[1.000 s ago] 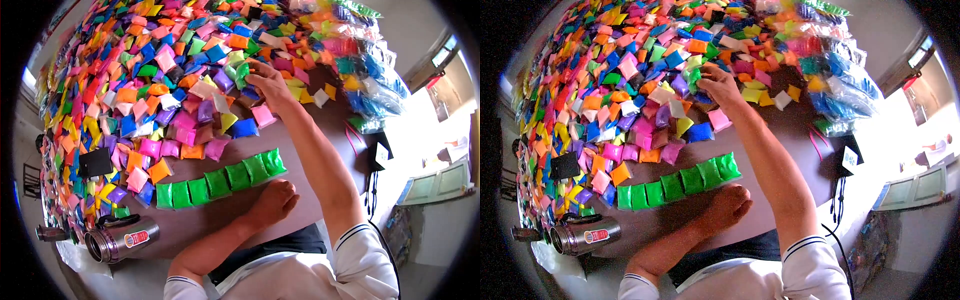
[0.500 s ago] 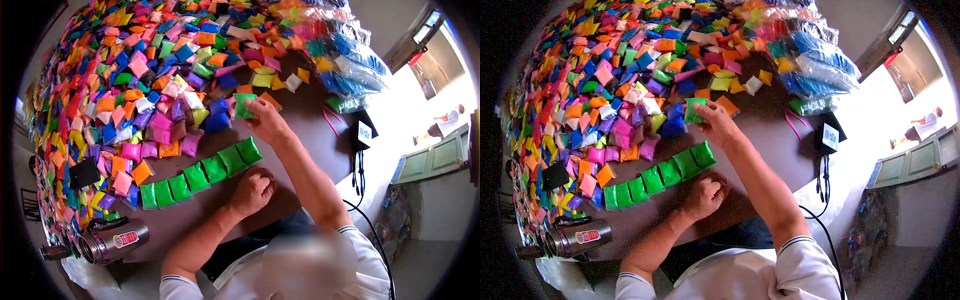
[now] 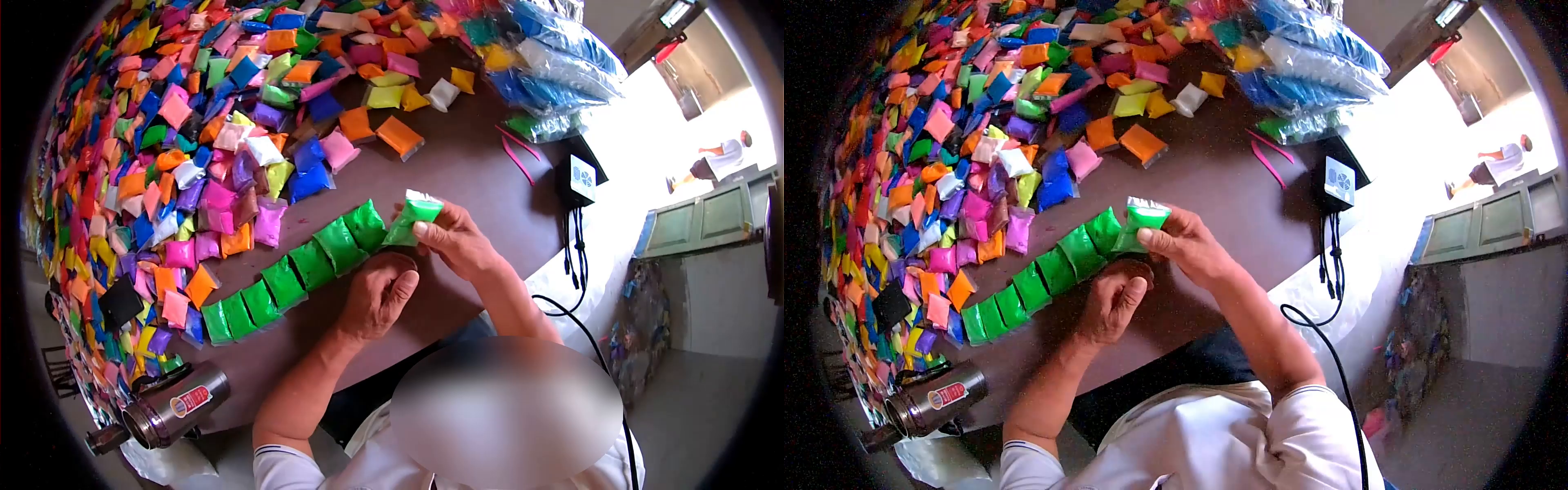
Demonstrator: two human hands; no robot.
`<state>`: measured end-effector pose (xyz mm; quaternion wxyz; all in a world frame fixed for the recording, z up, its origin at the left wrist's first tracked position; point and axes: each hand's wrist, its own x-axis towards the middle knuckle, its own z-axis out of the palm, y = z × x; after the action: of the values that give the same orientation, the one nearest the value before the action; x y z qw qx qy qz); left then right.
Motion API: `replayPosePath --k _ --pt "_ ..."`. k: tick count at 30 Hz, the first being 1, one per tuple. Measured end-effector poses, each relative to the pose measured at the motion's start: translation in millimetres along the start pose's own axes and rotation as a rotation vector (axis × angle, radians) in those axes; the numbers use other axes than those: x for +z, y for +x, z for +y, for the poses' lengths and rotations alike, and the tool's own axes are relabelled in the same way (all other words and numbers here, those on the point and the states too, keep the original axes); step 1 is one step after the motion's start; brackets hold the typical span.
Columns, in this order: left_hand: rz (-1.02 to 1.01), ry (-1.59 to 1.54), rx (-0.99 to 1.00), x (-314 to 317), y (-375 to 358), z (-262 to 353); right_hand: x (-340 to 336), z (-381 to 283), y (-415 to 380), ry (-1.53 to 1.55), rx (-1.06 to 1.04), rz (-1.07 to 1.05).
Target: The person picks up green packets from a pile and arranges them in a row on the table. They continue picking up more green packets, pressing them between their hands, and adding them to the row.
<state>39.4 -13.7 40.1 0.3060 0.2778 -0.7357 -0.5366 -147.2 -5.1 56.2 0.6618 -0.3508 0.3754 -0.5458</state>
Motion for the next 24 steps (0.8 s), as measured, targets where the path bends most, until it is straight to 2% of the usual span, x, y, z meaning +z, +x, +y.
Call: replayPosePath --k 5,7,8,10,14,16,18,21,22,23,24 --pt "-0.008 -0.010 -0.008 -2 0 -1 0 -7 -26 -0.047 0.037 -0.008" --pt "-0.022 -0.035 0.018 -2 2 -1 -7 1 -29 -0.325 -0.082 0.011" --pt "-0.006 -0.046 0.054 -1 2 -2 -8 4 -29 -0.322 -0.080 0.013" --pt "0.011 -0.056 0.092 0 4 -1 -8 7 -25 -0.680 -0.482 0.045" --pt "0.040 -0.141 0.062 -3 5 11 8 6 -32 -0.889 -0.552 0.032" --pt "0.037 -0.136 0.031 -7 3 13 16 6 -37 -0.878 -0.556 0.016" --pt "-0.038 -0.122 -0.132 -10 1 10 13 7 -41 -0.887 -0.548 -0.048" --pt "0.062 -0.149 -0.053 -2 6 13 4 8 -44 -0.801 -0.529 -0.052" --pt "0.061 -0.150 -0.052 -3 7 12 9 9 -43 -0.814 -0.594 0.060" --pt "0.033 -0.076 -0.046 -6 6 10 13 10 -45 -0.815 -0.594 0.061" --pt "0.005 -0.002 -0.041 -7 6 8 17 13 -47 -0.563 -0.443 0.221"
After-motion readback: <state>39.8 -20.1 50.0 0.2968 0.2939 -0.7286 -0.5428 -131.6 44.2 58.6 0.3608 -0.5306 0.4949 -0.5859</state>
